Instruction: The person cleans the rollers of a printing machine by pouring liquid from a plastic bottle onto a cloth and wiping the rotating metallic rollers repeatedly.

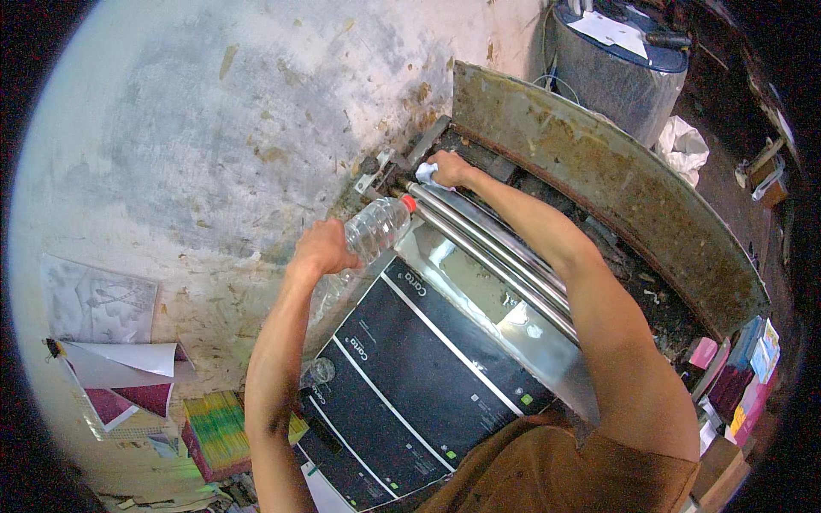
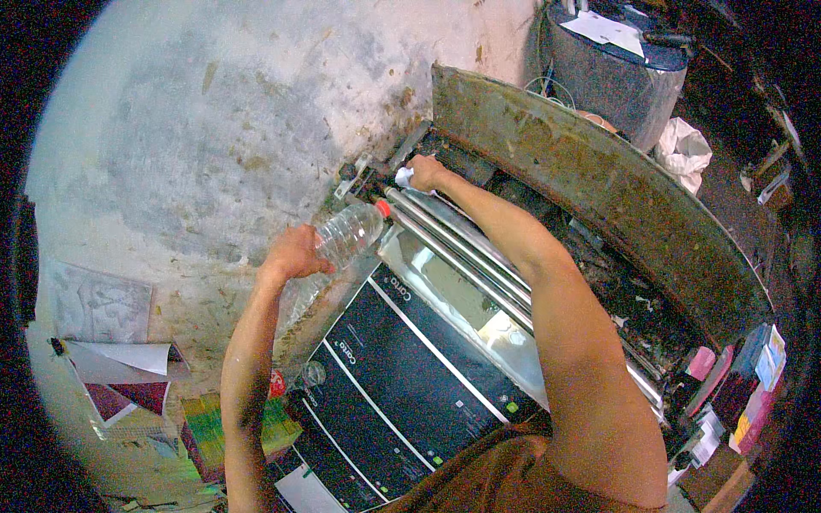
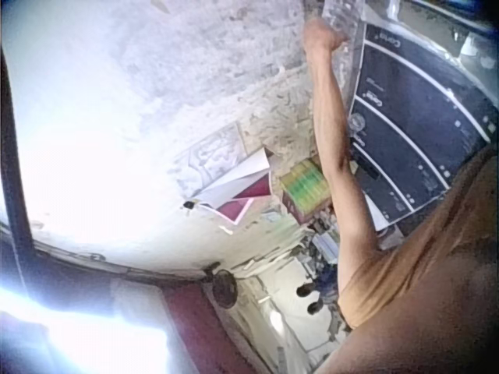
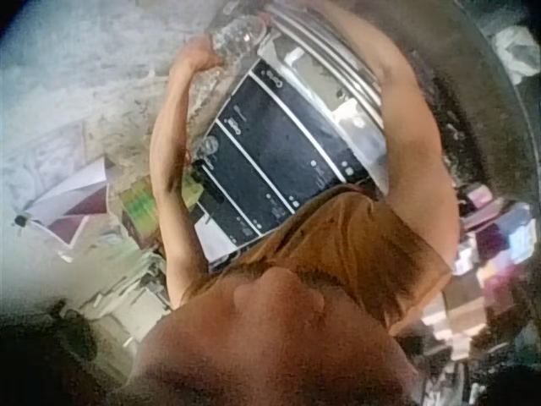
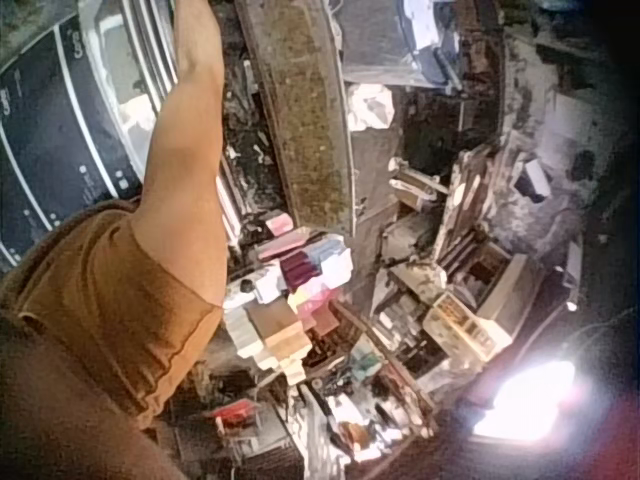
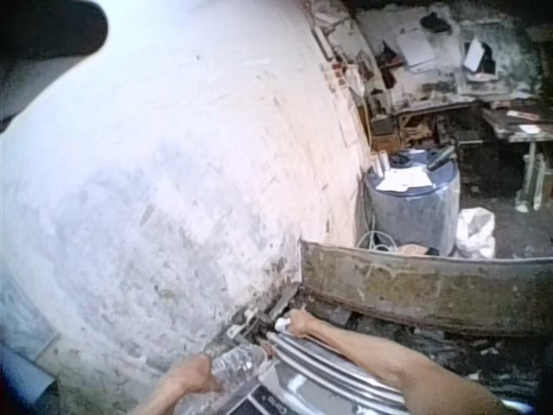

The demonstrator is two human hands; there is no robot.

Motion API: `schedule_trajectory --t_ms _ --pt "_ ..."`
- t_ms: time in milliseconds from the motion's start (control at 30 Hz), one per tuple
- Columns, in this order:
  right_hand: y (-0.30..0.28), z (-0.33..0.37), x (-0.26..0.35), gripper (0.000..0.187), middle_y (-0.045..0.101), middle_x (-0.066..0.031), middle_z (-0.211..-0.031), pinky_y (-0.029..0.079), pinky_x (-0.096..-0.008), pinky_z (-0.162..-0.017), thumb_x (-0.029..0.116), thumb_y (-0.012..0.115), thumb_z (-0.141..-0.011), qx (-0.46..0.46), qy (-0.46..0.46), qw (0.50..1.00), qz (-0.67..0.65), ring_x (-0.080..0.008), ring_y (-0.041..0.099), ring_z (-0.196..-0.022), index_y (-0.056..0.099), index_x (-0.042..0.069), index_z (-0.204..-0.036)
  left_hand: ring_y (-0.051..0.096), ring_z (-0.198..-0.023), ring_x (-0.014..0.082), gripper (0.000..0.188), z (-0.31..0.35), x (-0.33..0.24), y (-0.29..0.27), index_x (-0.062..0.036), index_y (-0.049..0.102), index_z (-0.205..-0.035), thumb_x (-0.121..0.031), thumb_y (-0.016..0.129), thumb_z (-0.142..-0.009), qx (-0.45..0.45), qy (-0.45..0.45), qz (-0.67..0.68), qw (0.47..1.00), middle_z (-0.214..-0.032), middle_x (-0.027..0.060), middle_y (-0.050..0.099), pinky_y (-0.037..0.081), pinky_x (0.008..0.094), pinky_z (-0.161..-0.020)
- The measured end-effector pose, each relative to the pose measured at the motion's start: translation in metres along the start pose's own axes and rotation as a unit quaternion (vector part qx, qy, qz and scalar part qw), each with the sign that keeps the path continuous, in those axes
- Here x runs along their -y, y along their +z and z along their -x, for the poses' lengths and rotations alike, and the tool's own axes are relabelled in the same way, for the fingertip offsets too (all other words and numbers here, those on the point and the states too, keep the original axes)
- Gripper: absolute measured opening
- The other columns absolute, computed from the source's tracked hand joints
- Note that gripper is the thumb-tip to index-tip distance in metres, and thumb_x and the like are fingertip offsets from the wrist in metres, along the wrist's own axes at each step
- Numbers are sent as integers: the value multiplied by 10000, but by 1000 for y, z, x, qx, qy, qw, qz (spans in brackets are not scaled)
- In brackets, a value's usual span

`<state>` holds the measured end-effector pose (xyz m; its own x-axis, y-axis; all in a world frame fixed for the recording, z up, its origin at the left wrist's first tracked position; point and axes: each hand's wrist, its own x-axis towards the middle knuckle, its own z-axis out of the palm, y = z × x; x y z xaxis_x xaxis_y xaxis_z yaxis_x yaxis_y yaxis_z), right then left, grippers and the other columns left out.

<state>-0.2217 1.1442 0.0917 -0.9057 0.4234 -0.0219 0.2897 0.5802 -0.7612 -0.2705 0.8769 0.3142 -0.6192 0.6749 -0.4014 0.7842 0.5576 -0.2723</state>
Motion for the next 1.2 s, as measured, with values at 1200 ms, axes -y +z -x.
schedule_trajectory --t_ms 1200 --pt "-5 72 -31 454 663 -201 -1107 446 -446 -980 46 562 -696 -31 -48 998 -21 -387 598 -1095 659 69 -1139 626 -1062 387 600 12 -32 -7 17 643 -1058 -305 877 -610 19 25 9 999 -1113 259 643 525 450 -898"
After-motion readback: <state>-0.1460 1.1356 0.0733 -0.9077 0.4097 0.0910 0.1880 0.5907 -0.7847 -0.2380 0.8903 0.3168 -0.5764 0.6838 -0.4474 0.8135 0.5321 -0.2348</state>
